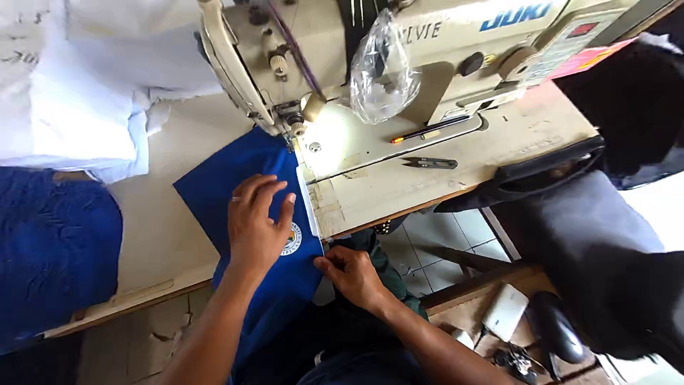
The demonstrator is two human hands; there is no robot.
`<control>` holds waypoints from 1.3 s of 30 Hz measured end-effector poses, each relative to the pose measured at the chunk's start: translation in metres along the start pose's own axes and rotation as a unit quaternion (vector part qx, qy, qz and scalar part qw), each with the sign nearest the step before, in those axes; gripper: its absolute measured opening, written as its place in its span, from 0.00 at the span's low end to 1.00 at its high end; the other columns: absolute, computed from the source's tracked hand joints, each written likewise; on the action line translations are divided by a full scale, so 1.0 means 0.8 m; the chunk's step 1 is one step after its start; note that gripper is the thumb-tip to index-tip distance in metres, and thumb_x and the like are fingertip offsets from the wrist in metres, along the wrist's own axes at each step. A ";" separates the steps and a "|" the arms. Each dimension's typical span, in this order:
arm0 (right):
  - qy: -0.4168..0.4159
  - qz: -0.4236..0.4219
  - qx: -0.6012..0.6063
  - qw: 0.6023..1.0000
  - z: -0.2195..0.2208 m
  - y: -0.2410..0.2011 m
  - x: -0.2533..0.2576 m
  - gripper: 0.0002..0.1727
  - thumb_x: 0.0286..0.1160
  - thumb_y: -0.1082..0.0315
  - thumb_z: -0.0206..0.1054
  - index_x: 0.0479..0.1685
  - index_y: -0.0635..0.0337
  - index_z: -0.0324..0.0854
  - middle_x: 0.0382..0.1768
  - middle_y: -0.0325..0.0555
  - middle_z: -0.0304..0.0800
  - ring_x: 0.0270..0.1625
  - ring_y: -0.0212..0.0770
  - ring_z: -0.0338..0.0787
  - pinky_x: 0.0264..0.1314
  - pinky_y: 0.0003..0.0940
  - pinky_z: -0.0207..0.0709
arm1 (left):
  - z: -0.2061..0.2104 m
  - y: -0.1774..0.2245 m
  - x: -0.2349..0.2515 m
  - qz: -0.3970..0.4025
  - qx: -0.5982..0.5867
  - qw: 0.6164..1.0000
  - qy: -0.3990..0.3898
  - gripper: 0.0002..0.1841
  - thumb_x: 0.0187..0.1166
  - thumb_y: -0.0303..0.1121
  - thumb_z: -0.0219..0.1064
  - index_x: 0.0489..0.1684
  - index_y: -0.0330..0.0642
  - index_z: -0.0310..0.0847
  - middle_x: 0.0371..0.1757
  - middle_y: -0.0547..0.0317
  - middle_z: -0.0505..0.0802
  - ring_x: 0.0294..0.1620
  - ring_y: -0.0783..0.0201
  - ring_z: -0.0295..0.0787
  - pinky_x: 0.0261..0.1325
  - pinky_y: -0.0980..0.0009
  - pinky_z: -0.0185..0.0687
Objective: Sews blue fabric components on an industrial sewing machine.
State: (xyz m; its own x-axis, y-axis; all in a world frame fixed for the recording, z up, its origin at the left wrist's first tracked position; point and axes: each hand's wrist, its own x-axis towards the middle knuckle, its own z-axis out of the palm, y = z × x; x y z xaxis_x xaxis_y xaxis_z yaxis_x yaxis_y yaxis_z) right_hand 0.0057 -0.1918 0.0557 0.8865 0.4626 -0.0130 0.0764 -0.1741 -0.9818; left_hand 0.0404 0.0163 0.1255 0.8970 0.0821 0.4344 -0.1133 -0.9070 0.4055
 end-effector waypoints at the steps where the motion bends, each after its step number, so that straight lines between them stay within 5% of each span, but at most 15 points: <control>1: -0.015 0.012 -0.017 1.000 -0.003 0.000 0.000 0.18 0.83 0.54 0.68 0.41 0.62 0.90 0.31 0.41 0.92 0.31 0.28 0.89 0.39 0.28 0.84 | -0.001 0.007 -0.006 0.005 -0.016 1.000 0.014 0.19 0.86 0.44 0.64 0.62 0.39 0.88 0.71 0.46 0.88 0.77 0.46 0.80 0.74 0.47 0.78; 5: -0.033 0.033 -0.173 0.984 -0.054 -0.045 0.004 0.19 0.83 0.52 0.65 0.53 0.58 0.91 0.42 0.47 0.96 0.43 0.43 0.95 0.53 0.48 0.88 | -0.020 0.026 -0.031 0.023 -0.073 0.996 0.046 0.16 0.85 0.41 0.66 0.59 0.39 0.90 0.64 0.48 0.92 0.71 0.54 0.86 0.71 0.58 0.83; 9: 0.152 -0.165 -0.254 0.941 -0.147 -0.140 0.017 0.11 0.84 0.64 0.66 0.52 0.58 0.92 0.42 0.42 0.95 0.37 0.32 0.92 0.42 0.32 0.89 | -0.032 0.041 -0.053 0.039 -0.128 0.989 0.062 0.15 0.84 0.38 0.67 0.55 0.37 0.91 0.60 0.47 0.94 0.67 0.59 0.89 0.69 0.64 0.85; 13: 0.211 -0.301 -0.358 0.858 -0.203 -0.219 0.078 0.12 0.85 0.64 0.64 0.54 0.58 0.92 0.45 0.45 0.96 0.40 0.35 0.92 0.45 0.33 0.86 | -0.029 0.057 -0.065 0.051 -0.174 0.981 0.075 0.14 0.85 0.37 0.67 0.53 0.36 0.91 0.58 0.48 0.94 0.65 0.60 0.90 0.68 0.66 0.86; 19: 0.111 -0.153 -0.549 0.814 -0.195 -0.251 0.144 0.13 0.78 0.69 0.66 0.57 0.57 0.89 0.53 0.57 0.93 0.57 0.63 0.92 0.54 0.66 0.80 | -0.035 0.069 -0.083 0.041 -0.211 0.973 0.084 0.14 0.85 0.36 0.65 0.53 0.35 0.91 0.56 0.50 0.95 0.63 0.64 0.91 0.67 0.70 0.87; 35: 0.090 -0.115 -0.617 0.773 -0.197 -0.275 0.152 0.16 0.89 0.66 0.55 0.59 0.59 0.88 0.45 0.64 0.92 0.53 0.69 0.92 0.51 0.67 0.80 | -0.039 0.064 -0.097 0.030 -0.252 0.964 0.078 0.17 0.89 0.41 0.62 0.57 0.36 0.90 0.55 0.55 0.95 0.59 0.68 0.92 0.64 0.71 0.88; 39: 0.141 -0.211 -0.560 0.789 -0.203 -0.262 0.146 0.16 0.85 0.66 0.57 0.54 0.59 0.91 0.50 0.60 0.94 0.55 0.63 0.93 0.55 0.63 0.81 | -0.039 0.064 -0.097 0.028 -0.261 0.962 0.075 0.17 0.89 0.40 0.61 0.57 0.35 0.89 0.54 0.55 0.95 0.58 0.69 0.92 0.64 0.71 0.89</control>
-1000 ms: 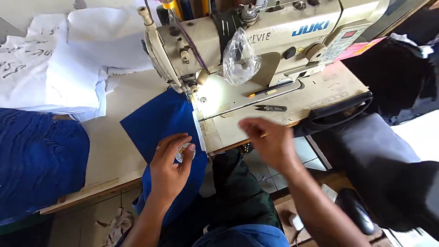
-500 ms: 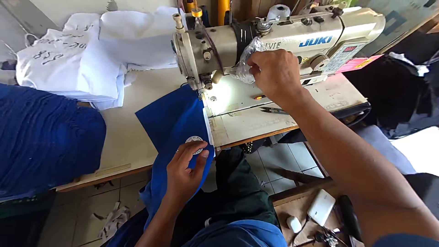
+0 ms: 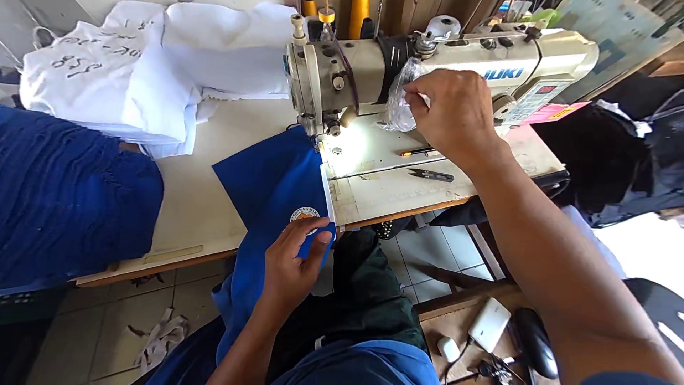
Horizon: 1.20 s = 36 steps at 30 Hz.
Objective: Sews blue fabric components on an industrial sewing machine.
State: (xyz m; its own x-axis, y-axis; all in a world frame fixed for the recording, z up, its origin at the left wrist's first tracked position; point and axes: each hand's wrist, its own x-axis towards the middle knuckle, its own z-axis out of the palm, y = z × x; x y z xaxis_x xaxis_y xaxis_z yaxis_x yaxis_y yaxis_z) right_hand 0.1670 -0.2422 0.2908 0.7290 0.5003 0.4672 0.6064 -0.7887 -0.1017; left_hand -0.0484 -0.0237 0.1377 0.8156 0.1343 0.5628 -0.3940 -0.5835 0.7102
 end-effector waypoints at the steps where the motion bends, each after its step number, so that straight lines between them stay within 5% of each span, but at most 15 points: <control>1: 0.040 -0.006 0.026 0.999 0.002 0.002 -0.005 0.15 0.83 0.67 0.59 0.52 0.60 0.92 0.53 0.59 0.93 0.55 0.59 0.93 0.55 0.58 0.83 | 0.001 0.000 0.000 -0.004 -0.008 1.000 0.002 0.17 0.89 0.39 0.61 0.57 0.34 0.89 0.54 0.55 0.96 0.57 0.69 0.93 0.63 0.71 0.89; 5: 0.116 0.075 0.158 0.978 0.004 0.005 -0.021 0.13 0.82 0.61 0.66 0.52 0.54 0.94 0.52 0.50 0.88 0.43 0.34 0.87 0.45 0.26 0.81 | 0.009 0.003 0.002 -0.020 -0.046 0.999 0.014 0.16 0.89 0.36 0.62 0.57 0.31 0.88 0.51 0.54 0.96 0.53 0.69 0.94 0.59 0.71 0.92; 8: 0.106 0.124 0.356 0.920 0.011 0.006 -0.034 0.12 0.80 0.59 0.71 0.54 0.52 0.93 0.49 0.38 0.90 0.35 0.24 0.85 0.35 0.18 0.79 | 0.016 0.012 0.005 -0.062 -0.093 0.994 0.022 0.15 0.88 0.37 0.63 0.57 0.33 0.87 0.47 0.58 0.95 0.47 0.70 0.94 0.52 0.73 0.93; 9: 0.097 0.111 0.425 0.893 0.014 0.001 -0.042 0.12 0.80 0.61 0.72 0.54 0.54 0.92 0.51 0.38 0.91 0.37 0.26 0.87 0.35 0.21 0.82 | 0.017 0.018 0.009 -0.088 -0.123 0.988 0.023 0.15 0.88 0.36 0.63 0.57 0.33 0.87 0.46 0.60 0.96 0.45 0.71 0.94 0.50 0.73 0.93; 11: 0.073 0.027 0.532 0.844 0.025 -0.018 -0.063 0.10 0.80 0.66 0.70 0.51 0.60 0.91 0.63 0.42 0.88 0.56 0.32 0.90 0.55 0.29 0.87 | 0.017 0.030 0.019 -0.152 -0.221 0.963 0.016 0.13 0.90 0.33 0.59 0.57 0.34 0.86 0.43 0.60 0.97 0.43 0.68 0.96 0.51 0.70 0.94; 14: 0.090 -0.112 0.524 0.840 0.051 -0.059 -0.095 0.08 0.79 0.65 0.71 0.45 0.57 0.94 0.81 0.55 0.76 0.83 0.49 0.75 0.82 0.44 0.76 | 0.014 0.048 0.033 -0.262 -0.391 0.882 -0.007 0.18 0.94 0.36 0.51 0.49 0.36 0.88 0.43 0.55 0.97 0.42 0.64 0.96 0.53 0.67 0.93; 16: 0.174 -0.172 0.400 0.883 0.063 -0.086 -0.115 0.05 0.77 0.66 0.73 0.45 0.52 0.93 0.78 0.59 0.78 0.85 0.56 0.71 0.84 0.51 0.70 | 0.009 0.056 0.036 -0.283 -0.446 0.849 -0.009 0.21 0.95 0.39 0.49 0.49 0.35 0.90 0.46 0.53 0.96 0.42 0.64 0.95 0.52 0.67 0.93; 19: 0.248 -0.213 0.257 0.910 0.081 -0.104 -0.140 0.10 0.73 0.64 0.78 0.51 0.43 0.90 0.76 0.48 0.81 0.87 0.57 0.67 0.88 0.55 0.59 | -0.002 0.058 0.025 -0.271 -0.458 0.847 -0.003 0.19 0.92 0.43 0.55 0.55 0.37 0.88 0.50 0.53 0.95 0.45 0.63 0.95 0.51 0.64 0.94; 25: 0.166 -0.220 0.263 0.925 0.110 -0.117 -0.156 0.13 0.79 0.67 0.70 0.57 0.42 0.92 0.77 0.52 0.80 0.85 0.61 0.68 0.81 0.59 0.62 | -0.013 0.044 0.017 -0.287 -0.372 0.881 0.046 0.07 0.84 0.28 0.67 0.48 0.37 0.92 0.43 0.54 0.95 0.38 0.63 0.96 0.41 0.65 0.97; 28: 0.098 -0.164 0.383 0.904 0.102 -0.115 -0.160 0.11 0.79 0.69 0.70 0.56 0.59 0.92 0.71 0.58 0.84 0.77 0.53 0.79 0.79 0.47 0.74 | -0.021 0.030 0.017 -0.275 -0.297 0.914 0.033 0.07 0.85 0.29 0.66 0.48 0.37 0.90 0.41 0.55 0.95 0.37 0.63 0.96 0.41 0.66 0.97; 30: 0.042 -0.084 0.437 0.894 0.098 -0.111 -0.157 0.13 0.81 0.69 0.70 0.57 0.67 0.89 0.57 0.51 0.91 0.59 0.37 0.92 0.62 0.30 0.88 | -0.026 0.020 0.018 -0.256 -0.236 0.937 0.011 0.08 0.84 0.30 0.68 0.49 0.37 0.90 0.40 0.56 0.96 0.36 0.63 0.96 0.40 0.67 0.97; 32: -0.054 -0.009 0.498 0.866 0.097 -0.111 -0.150 0.15 0.82 0.65 0.70 0.59 0.64 0.87 0.46 0.41 0.93 0.43 0.29 0.93 0.45 0.24 0.91 | -0.033 0.013 0.022 -0.231 -0.163 0.959 -0.020 0.08 0.83 0.32 0.69 0.48 0.39 0.91 0.38 0.60 0.96 0.34 0.65 0.96 0.39 0.69 0.97; 36: -0.148 0.052 0.563 0.811 0.111 -0.123 -0.136 0.06 0.79 0.66 0.72 0.43 0.58 0.90 0.29 0.35 0.93 0.26 0.27 0.90 0.27 0.23 0.88 | -0.043 -0.002 0.033 -0.165 -0.059 0.983 -0.060 0.07 0.82 0.33 0.70 0.47 0.42 0.93 0.37 0.65 0.97 0.33 0.73 0.94 0.38 0.77 0.92</control>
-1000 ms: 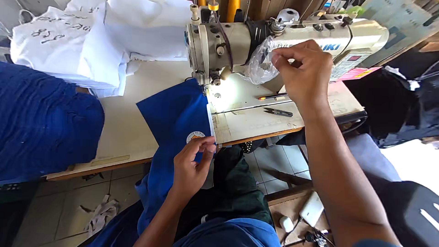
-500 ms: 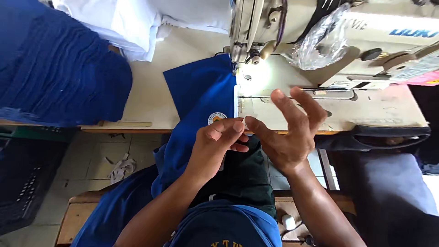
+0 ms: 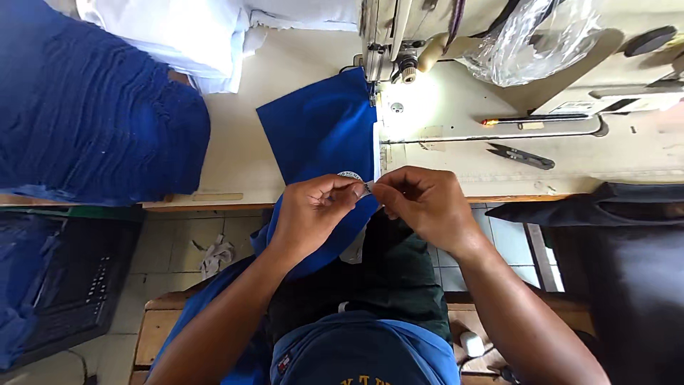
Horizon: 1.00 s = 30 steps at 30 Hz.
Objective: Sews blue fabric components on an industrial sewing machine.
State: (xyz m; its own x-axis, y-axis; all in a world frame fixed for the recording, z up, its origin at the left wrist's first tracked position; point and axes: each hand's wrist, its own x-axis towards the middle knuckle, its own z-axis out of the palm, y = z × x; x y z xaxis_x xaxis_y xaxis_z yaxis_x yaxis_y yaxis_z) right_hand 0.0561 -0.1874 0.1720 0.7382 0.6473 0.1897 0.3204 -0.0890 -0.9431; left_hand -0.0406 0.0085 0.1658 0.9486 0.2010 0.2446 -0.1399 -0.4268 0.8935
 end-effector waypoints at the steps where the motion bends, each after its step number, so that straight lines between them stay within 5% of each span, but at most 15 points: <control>1: 0.002 0.006 0.005 1.000 0.004 0.003 0.003 0.06 0.79 0.66 0.71 0.40 0.58 0.90 0.26 0.34 0.91 0.25 0.26 0.89 0.26 0.22 0.86 | -0.002 -0.002 0.004 0.001 0.010 1.000 -0.003 0.07 0.81 0.33 0.71 0.48 0.42 0.93 0.38 0.66 0.97 0.33 0.74 0.93 0.38 0.78 0.91; 5: 0.030 0.005 0.000 1.000 0.015 0.023 0.018 0.06 0.80 0.67 0.70 0.38 0.58 0.89 0.24 0.34 0.89 0.22 0.24 0.85 0.23 0.19 0.82 | -0.011 -0.011 0.030 -0.014 0.044 0.999 -0.020 0.08 0.79 0.33 0.74 0.49 0.44 0.94 0.39 0.68 0.97 0.35 0.77 0.93 0.41 0.80 0.91; 7: 0.062 -0.049 -0.097 0.992 0.008 0.045 0.034 0.08 0.81 0.66 0.69 0.41 0.59 0.91 0.32 0.37 0.92 0.32 0.26 0.89 0.36 0.22 0.85 | -0.018 -0.022 0.061 -0.013 0.091 0.995 -0.026 0.08 0.80 0.36 0.73 0.49 0.45 0.94 0.40 0.68 0.97 0.37 0.77 0.93 0.43 0.78 0.92; 10: 0.098 -0.140 -0.253 0.952 -0.008 0.082 0.074 0.12 0.84 0.64 0.66 0.48 0.57 0.94 0.46 0.45 0.95 0.52 0.46 0.90 0.56 0.42 0.83 | -0.022 -0.036 0.127 -0.033 0.147 0.988 -0.033 0.10 0.80 0.38 0.72 0.49 0.43 0.93 0.39 0.64 0.96 0.38 0.73 0.94 0.45 0.72 0.93; 16: 0.051 -0.157 -0.425 0.890 -0.013 0.120 0.122 0.17 0.88 0.57 0.59 0.57 0.50 0.93 0.51 0.52 0.89 0.55 0.57 0.84 0.52 0.52 0.73 | 0.000 -0.053 0.216 -0.122 0.154 0.975 -0.107 0.09 0.81 0.39 0.73 0.47 0.44 0.92 0.37 0.64 0.96 0.32 0.74 0.93 0.39 0.74 0.91; 23: 0.069 -0.155 -0.420 0.892 -0.012 0.128 0.118 0.17 0.87 0.55 0.59 0.56 0.46 0.94 0.51 0.48 0.89 0.55 0.53 0.82 0.52 0.49 0.69 | 0.007 -0.063 0.237 -0.191 0.182 0.954 -0.143 0.07 0.80 0.39 0.75 0.42 0.46 0.93 0.33 0.65 0.96 0.25 0.75 0.90 0.28 0.77 0.88; 30: 0.160 -0.106 -0.313 0.930 -0.016 0.128 0.116 0.12 0.81 0.67 0.64 0.46 0.59 0.95 0.48 0.48 0.92 0.54 0.49 0.85 0.56 0.43 0.76 | 0.007 -0.063 0.239 -0.187 0.183 0.954 -0.146 0.07 0.78 0.39 0.76 0.42 0.47 0.94 0.32 0.67 0.96 0.25 0.75 0.91 0.26 0.77 0.87</control>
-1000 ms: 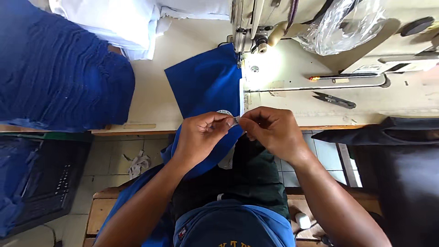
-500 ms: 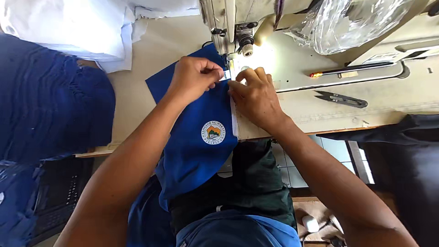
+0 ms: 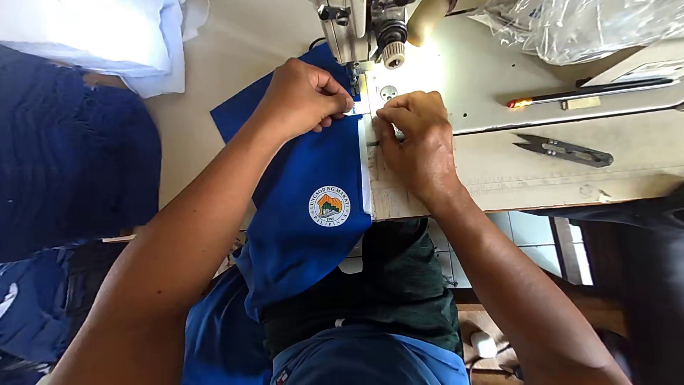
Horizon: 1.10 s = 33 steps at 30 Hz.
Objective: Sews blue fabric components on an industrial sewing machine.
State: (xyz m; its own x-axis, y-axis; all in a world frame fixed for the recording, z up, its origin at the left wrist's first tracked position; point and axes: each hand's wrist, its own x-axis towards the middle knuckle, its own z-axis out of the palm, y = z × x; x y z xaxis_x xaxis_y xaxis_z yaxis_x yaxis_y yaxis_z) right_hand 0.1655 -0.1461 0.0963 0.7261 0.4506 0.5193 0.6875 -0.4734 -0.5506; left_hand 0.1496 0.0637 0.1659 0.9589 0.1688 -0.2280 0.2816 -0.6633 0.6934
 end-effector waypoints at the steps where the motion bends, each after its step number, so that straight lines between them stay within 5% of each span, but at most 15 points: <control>1: 0.000 0.002 -0.009 1.000 0.000 0.000 0.000 0.12 0.82 0.67 0.64 0.46 0.58 0.95 0.48 0.47 0.92 0.55 0.49 0.85 0.56 0.43 0.75 | 0.000 0.000 0.000 -0.001 0.000 1.000 -0.001 0.07 0.78 0.39 0.76 0.42 0.47 0.94 0.32 0.67 0.96 0.25 0.75 0.90 0.26 0.77 0.87; 18: -0.013 -0.026 -0.052 0.998 0.003 -0.001 0.001 0.14 0.84 0.65 0.62 0.53 0.52 0.95 0.50 0.47 0.92 0.55 0.50 0.83 0.55 0.45 0.71 | 0.002 -0.002 -0.001 0.023 0.000 1.000 0.001 0.07 0.77 0.39 0.77 0.40 0.47 0.94 0.31 0.67 0.96 0.23 0.77 0.89 0.26 0.79 0.86; 23: -0.037 -0.071 -0.075 0.994 0.005 -0.004 0.005 0.17 0.87 0.59 0.59 0.63 0.46 0.92 0.60 0.48 0.90 0.59 0.52 0.83 0.55 0.48 0.71 | 0.002 -0.003 0.000 0.024 -0.005 1.000 0.000 0.07 0.76 0.38 0.78 0.40 0.46 0.93 0.31 0.67 0.96 0.24 0.77 0.89 0.27 0.79 0.86; 27: -0.075 -0.074 -0.129 0.986 0.008 -0.006 0.009 0.18 0.88 0.60 0.56 0.57 0.47 0.93 0.56 0.48 0.89 0.58 0.55 0.82 0.52 0.50 0.70 | 0.004 -0.002 -0.001 0.018 -0.001 1.000 0.004 0.07 0.75 0.39 0.78 0.40 0.47 0.93 0.30 0.67 0.95 0.23 0.76 0.89 0.27 0.78 0.86; 29: -0.085 -0.079 -0.139 0.983 0.006 -0.007 0.013 0.18 0.88 0.61 0.55 0.55 0.49 0.93 0.55 0.50 0.89 0.57 0.56 0.83 0.51 0.51 0.70 | 0.004 -0.001 -0.006 0.034 0.034 0.998 0.027 0.11 0.74 0.40 0.79 0.47 0.47 0.92 0.35 0.64 0.96 0.28 0.73 0.91 0.32 0.74 0.89; 31: -0.108 -0.086 -0.146 0.980 0.002 -0.007 0.018 0.18 0.88 0.61 0.54 0.55 0.49 0.92 0.55 0.50 0.89 0.57 0.56 0.83 0.51 0.52 0.69 | 0.006 -0.005 -0.018 0.113 0.112 0.983 0.087 0.19 0.75 0.43 0.77 0.59 0.44 0.88 0.47 0.57 0.94 0.42 0.66 0.92 0.48 0.65 0.89; 33: -0.123 -0.099 -0.147 0.976 -0.001 -0.003 0.022 0.18 0.88 0.60 0.54 0.55 0.48 0.92 0.55 0.50 0.89 0.57 0.57 0.83 0.50 0.52 0.69 | 0.017 -0.020 -0.029 0.213 0.176 0.952 0.132 0.16 0.82 0.42 0.70 0.58 0.43 0.91 0.61 0.51 0.90 0.60 0.58 0.88 0.64 0.61 0.85</control>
State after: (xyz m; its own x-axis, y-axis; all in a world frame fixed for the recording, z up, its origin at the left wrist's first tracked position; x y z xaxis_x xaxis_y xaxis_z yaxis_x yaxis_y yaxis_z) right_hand 0.1770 -0.1374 0.1074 0.5817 0.7065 0.4031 0.8114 -0.5391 -0.2260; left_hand 0.1224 0.0604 0.1511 0.9718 -0.0226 0.2347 -0.1183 -0.9077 0.4025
